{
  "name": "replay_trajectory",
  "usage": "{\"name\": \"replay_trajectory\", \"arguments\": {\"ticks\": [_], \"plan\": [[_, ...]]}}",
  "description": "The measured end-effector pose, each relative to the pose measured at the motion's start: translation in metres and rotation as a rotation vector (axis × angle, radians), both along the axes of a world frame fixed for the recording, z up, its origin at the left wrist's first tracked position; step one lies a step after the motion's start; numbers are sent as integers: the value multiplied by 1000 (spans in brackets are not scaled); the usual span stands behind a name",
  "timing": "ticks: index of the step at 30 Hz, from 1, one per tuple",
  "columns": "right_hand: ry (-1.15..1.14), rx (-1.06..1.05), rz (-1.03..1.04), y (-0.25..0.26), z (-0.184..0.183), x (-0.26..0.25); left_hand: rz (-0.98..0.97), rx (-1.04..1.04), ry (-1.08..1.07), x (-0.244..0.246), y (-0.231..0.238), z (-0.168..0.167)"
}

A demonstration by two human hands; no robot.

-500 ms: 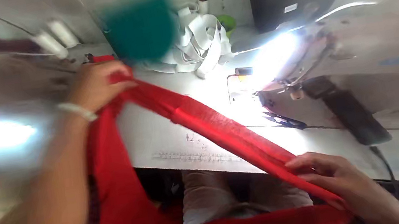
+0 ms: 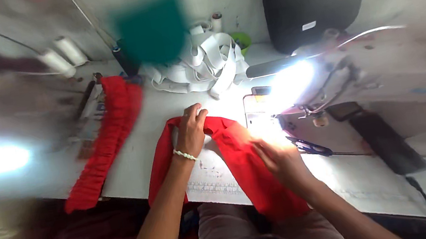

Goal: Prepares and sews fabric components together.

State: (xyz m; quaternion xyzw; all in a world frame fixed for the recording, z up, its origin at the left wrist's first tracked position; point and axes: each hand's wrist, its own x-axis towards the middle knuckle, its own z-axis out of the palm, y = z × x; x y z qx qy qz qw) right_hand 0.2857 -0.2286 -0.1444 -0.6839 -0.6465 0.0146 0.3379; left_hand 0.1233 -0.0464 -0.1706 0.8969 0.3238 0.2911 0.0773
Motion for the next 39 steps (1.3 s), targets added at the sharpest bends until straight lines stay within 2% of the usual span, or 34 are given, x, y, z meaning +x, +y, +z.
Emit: {"name": "replay_trajectory", "arguments": {"ticks": [3,5,7,10,13,15,17,19,21,23,25,28,30,32,34,35,37,39], "plan": [[-8,-227,-72,81,4,3,44,66,29,-2,-20,-4],[-73,-95,-153,130,-15,9,28,-46,88,-4,-27,0],[-118,19,-160,157,-24,11,-14,-198,162,-9,-31,10],[-45,87,-32,158,-14,5,-85,-341,233,-18,-34,11],[76,-115,53,120,21,-7,-46,-274,100,-21,-36,7],[116,-202,33,107,28,-4,71,-142,27,-20,-42,1],[127,-138,-6,114,27,3,207,-112,37,-19,-51,6],[129,-60,-42,129,35,1,333,-256,152,-19,-63,17],[167,29,-77,150,48,-6,387,-292,177,-19,-72,17],[197,191,-206,187,57,-3,401,-299,166,-17,-78,17],[207,106,-309,214,71,4,389,-384,210,-14,-84,24],[205,-43,-264,227,89,2,364,-458,257,-7,-89,31],[213,-32,-168,213,102,-9,362,-393,225,-4,-89,29],[262,-45,-63,189,108,-18,372,-495,226,-6,-88,42],[301,-42,11,160,104,-21,341,-712,95,-19,-84,58],[278,-12,18,149,100,-21,326,-783,-69,-25,-83,57],[251,26,-44,154,93,-14,321,-908,-390,-33,-84,49],[249,-18,-143,176,88,-7,365,-937,-610,-32,-87,36]]}}
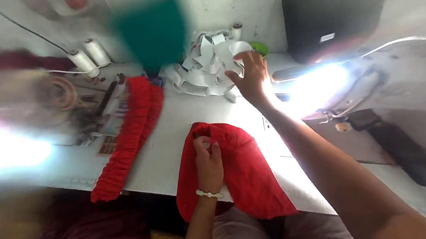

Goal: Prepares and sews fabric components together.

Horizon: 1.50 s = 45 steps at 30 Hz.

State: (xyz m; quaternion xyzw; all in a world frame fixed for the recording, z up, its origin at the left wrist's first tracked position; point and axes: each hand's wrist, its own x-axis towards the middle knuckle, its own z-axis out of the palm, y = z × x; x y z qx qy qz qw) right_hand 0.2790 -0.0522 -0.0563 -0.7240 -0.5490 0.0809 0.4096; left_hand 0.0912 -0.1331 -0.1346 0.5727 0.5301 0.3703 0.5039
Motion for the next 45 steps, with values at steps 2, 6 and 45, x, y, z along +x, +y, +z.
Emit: {"name": "replay_trajectory", "arguments": {"ticks": [2,6,45], "plan": [[20,-116,-87,24,-4,3,58,55,-68,0,-5,-12],[22,-122,-91,38,8,-5,-21,187,-100,-9,-5,-22],[216,-102,725,-251,-27,13,-371,-96,-250,16,-43,-24]]}}
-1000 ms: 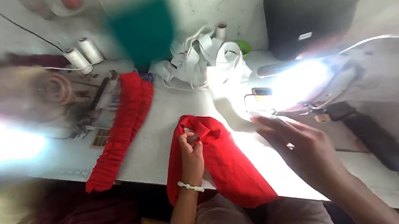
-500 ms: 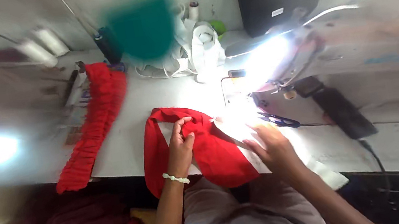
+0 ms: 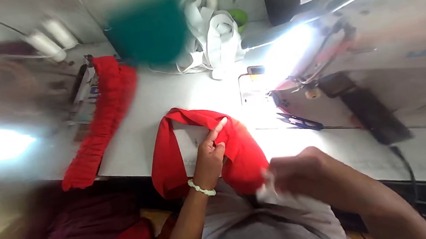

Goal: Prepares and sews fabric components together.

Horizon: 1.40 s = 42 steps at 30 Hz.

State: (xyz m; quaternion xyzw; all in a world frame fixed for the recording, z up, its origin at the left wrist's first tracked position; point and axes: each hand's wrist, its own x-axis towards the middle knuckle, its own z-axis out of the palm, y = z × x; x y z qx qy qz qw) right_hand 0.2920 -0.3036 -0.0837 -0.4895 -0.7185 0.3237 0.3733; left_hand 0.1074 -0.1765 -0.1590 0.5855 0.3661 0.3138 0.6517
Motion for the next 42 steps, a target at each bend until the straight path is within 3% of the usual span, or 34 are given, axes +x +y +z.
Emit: {"name": "replay_trajectory", "arguments": {"ticks": [2,3,6,9,11,14,17,21,24,28,30,33,35,37,40,42], "plan": [[429,-101,263,-7,12,-7,-31,-36,-91,8,-8,-3],[571,-146,254,-6,12,-12,-37,-70,-161,10,-13,-4],[837,-327,-255,14,5,-30,-54,-257,-373,12,-32,3],[793,-443,-686,42,-25,-41,-135,-257,-394,8,-40,0],[725,-449,-767,48,-52,-45,-133,-49,-130,5,-37,1],[578,-348,-823,48,-73,-50,-24,358,461,7,-39,28],[448,-264,-864,49,-79,-50,83,641,721,8,-38,48],[599,-276,-816,49,-81,-45,-259,449,796,15,-22,51],[736,-254,-732,46,-80,-42,-154,569,655,13,-13,50],[768,-191,-627,40,-86,-38,-220,371,525,8,21,83],[838,-227,-609,37,-82,-38,-348,420,513,18,39,90],[926,-346,-602,32,-70,-40,-736,592,768,48,71,89],[841,-414,-612,27,-66,-40,-899,630,947,65,89,70],[637,-461,-624,18,-65,-34,-927,635,1020,70,104,58],[243,-516,-682,1,-61,-20,-939,658,1133,66,117,66],[102,-566,-685,-3,-53,-16,-985,633,1126,57,124,70]]}}
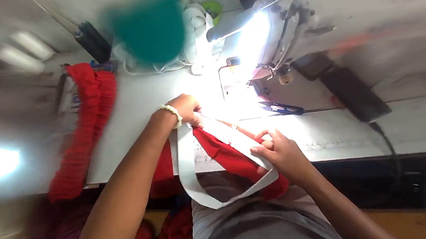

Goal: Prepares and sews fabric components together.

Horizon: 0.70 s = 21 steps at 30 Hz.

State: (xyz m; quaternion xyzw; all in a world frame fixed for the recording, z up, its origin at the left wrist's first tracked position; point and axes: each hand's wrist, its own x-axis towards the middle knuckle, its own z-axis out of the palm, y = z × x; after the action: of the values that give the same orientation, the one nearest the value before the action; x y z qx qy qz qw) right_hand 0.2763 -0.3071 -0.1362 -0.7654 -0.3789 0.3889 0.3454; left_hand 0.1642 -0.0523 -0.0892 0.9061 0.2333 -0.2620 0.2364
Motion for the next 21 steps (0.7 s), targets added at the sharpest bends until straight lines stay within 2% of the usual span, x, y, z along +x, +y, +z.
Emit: {"name": "replay_trajectory", "arguments": {"ticks": [6,10,13,18,21], "plan": [[-285,-94,200,11,5,-3,54,-176,27,-16,12,15],[-436,-104,265,14,8,-7,5,63,2,-9,-8,7],[-494,-22,227,12,2,-7,-72,179,-81,-4,-30,0],[-636,50,51,3,-12,-1,8,20,-211,-26,-36,-18],[-671,40,26,-1,-12,5,-7,44,-278,-46,-47,-24]]}}
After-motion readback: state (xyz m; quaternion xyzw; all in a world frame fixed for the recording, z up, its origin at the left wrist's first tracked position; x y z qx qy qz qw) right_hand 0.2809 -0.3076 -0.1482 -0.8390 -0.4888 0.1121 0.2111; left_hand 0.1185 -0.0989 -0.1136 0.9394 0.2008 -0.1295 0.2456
